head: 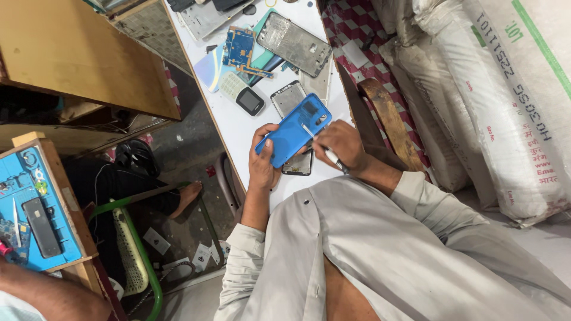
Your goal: The person holds a blue smartphone in one hand and uses a pry tool to work around the seam of its back cover, separating the cover from the phone body over a table covered with disassembled phone parts and housings.
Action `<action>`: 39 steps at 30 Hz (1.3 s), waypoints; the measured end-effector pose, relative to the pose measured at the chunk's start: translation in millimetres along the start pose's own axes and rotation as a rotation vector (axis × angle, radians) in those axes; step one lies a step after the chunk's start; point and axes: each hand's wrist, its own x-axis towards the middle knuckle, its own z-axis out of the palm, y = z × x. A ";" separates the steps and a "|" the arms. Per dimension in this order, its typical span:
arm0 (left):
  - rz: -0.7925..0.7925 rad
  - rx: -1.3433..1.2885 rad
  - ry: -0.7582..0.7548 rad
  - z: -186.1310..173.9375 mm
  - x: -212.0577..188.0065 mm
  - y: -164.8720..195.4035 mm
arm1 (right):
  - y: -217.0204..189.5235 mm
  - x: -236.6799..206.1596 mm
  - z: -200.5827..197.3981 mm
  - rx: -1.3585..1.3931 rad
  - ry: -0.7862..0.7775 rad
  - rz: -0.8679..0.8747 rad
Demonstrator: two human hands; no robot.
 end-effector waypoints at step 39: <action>-0.018 -0.081 -0.015 2.0 4.5 0.5 | 6.6 -11.3 0.5 0.099 0.026 0.273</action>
